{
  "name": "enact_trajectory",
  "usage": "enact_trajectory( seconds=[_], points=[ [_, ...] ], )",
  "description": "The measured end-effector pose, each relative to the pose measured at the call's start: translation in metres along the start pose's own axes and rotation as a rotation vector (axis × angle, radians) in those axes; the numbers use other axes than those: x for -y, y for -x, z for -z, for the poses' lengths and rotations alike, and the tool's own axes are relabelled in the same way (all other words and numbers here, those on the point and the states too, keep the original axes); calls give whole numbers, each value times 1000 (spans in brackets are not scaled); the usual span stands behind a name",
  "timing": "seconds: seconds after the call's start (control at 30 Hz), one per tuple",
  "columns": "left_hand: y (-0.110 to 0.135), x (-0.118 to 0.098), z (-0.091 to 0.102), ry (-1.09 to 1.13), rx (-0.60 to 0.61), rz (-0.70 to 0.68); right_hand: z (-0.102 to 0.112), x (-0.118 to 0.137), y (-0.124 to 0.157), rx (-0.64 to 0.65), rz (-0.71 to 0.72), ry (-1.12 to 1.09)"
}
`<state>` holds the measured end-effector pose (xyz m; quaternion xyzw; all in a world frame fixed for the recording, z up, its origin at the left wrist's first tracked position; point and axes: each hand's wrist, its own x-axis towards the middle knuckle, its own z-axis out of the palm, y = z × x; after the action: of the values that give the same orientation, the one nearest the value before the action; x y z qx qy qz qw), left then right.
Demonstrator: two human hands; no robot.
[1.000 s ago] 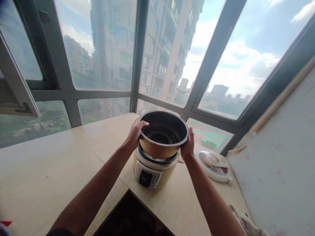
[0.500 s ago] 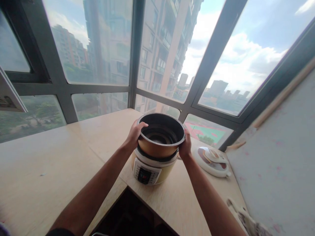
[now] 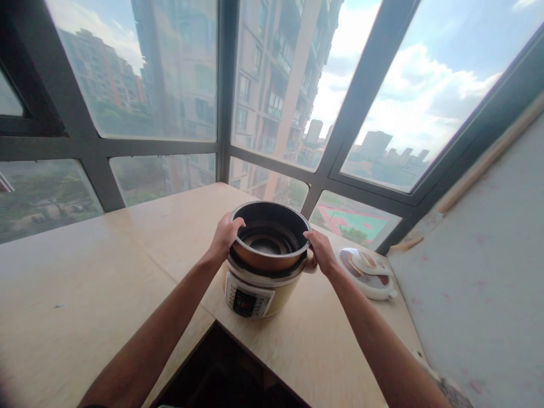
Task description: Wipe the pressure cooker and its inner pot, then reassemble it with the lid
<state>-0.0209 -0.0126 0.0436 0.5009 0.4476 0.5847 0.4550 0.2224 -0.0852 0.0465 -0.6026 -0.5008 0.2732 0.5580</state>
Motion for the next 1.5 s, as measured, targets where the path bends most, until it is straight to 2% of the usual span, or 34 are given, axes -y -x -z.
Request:
enact_trajectory(
  seconds=[0.23, 0.37, 0.57, 0.73, 0.9, 1.13, 1.23, 1.4, 1.5],
  points=[
    [5, 9, -2, -213, -55, -30, 11, -12, -11, 117, -10, 350],
    [7, 11, -1, -268, -56, -29, 14, -20, -12, 159, -36, 399],
    [14, 12, 1, -342, -89, -43, 13, -26, -8, 141, -5, 452],
    [13, 30, 5, -426, -142, -151, 9, -34, -4, 127, 31, 503],
    [11, 48, 8, -373, -112, -177, 7, -39, -3, 113, 79, 562],
    [12, 53, 11, -345, -103, -156, 6, -41, -4, 136, 141, 659],
    [11, 55, 12, -343, -76, -166, 6, -46, -5, 129, 113, 641],
    [11, 57, 10, -260, -108, -128, 5, -54, -5, 28, 92, 444],
    [12, 56, 10, -306, -95, -115, 5, -53, -1, 30, 100, 414]
  ],
)
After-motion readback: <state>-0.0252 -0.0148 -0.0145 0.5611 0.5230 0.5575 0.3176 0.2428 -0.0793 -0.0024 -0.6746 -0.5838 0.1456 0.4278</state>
